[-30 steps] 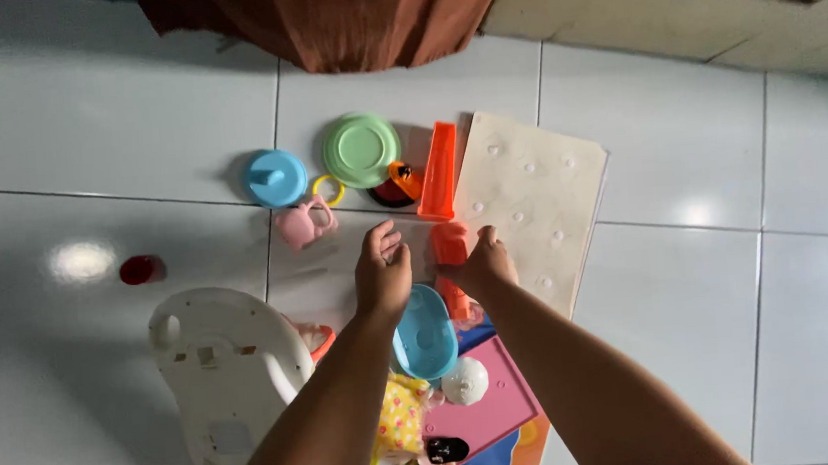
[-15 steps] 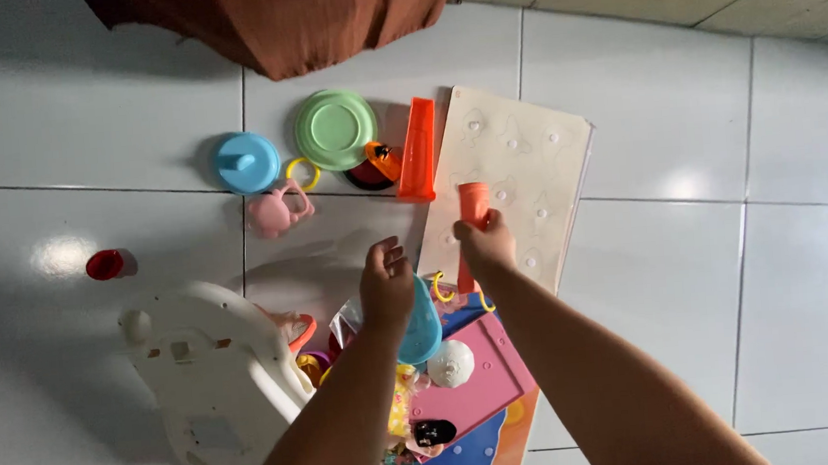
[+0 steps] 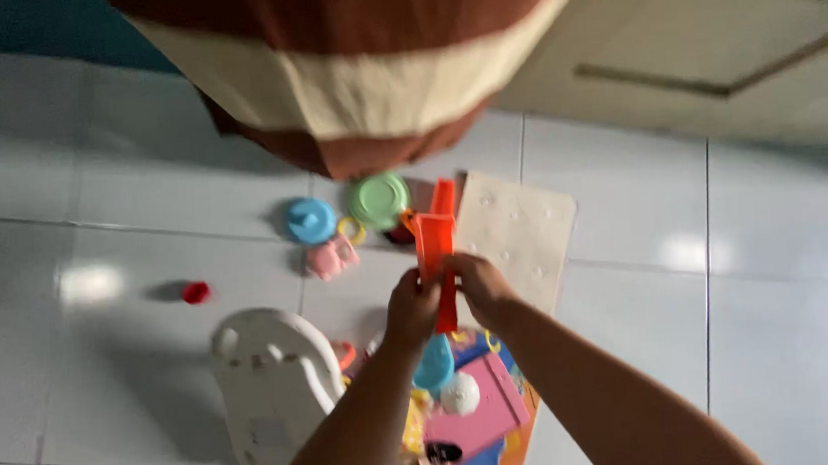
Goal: The person picks up various small toys and plastic items from a tiled floor and places them into an orange basket. Items handled include a red toy, a green lid, a blue container, a purple lid, and yellow plastic pieces.
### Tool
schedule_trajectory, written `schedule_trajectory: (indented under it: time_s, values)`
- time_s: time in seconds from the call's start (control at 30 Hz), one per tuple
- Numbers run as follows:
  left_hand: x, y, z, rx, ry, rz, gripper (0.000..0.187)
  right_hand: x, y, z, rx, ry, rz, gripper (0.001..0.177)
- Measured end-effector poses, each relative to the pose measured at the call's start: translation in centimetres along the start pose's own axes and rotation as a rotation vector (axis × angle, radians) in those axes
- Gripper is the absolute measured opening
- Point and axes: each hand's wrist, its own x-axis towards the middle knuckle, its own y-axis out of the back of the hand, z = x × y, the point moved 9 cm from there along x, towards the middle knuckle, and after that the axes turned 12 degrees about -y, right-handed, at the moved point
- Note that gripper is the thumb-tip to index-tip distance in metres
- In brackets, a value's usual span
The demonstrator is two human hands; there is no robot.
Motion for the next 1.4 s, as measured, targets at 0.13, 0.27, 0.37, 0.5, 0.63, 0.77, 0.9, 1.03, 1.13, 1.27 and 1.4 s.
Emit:
schedule_trajectory:
  time_s: [0.13,0.27,0.37,0.5,0.63,0.77,0.9,1.03,1.13,1.27,1.4]
  values:
    - [-1.5,4.6,8.0,-0.159,0.045,0.02,0.04,-5.1,-7.0,-6.4,-0.076,-0.061,-0.07,0.022]
    - [-3.3,6.8,16.6,-0.36,0.007,-0.128,0.043,-11.1,-14.6,-16.5,-0.093,0.118,-0.129,0.024]
    - [-7.2,9.6,24.8,-0.345,0.099,-0.167,0.045,-16.4,-19.7,-23.3,-0.167,0.22,-0.08,0.031]
    - [-11.6,15.1,34.6,-0.584,0.011,0.005,0.047,-26.0,-25.8,-31.0,-0.36,0.255,0.1,0.033]
    - [-16.8,20.8,43.7,-0.934,-0.167,0.239,0.046,-34.2,-31.6,-35.1,-0.536,0.367,0.045,0.033]
    - [-25.9,25.9,53.6,-0.873,-0.3,0.396,0.043,-44.7,-38.3,-35.2,-0.726,0.584,-0.036,0.056]
    - [-35.5,29.8,59.3,-1.044,-0.383,0.544,0.036,-55.7,-44.6,-32.2,-0.814,0.834,-0.317,0.093]
    - [-45.1,33.1,63.6,-1.1,-0.491,0.568,0.037,-65.2,-50.8,-30.6,-0.604,0.624,-0.621,0.09]
    - [-51.7,35.8,65.3,-1.192,-0.578,0.593,0.037,-72.4,-55.2,-29.0,-0.512,0.372,-0.698,0.064]
    - [-60.4,39.8,66.0,-1.198,-0.727,0.6,0.044,-77.0,-60.3,-25.6,-0.601,0.247,-0.693,0.058]
    - [-70.6,42.7,65.9,-1.163,-0.757,0.598,0.052,-80.2,-65.2,-17.6,-0.584,0.189,-0.966,0.05]
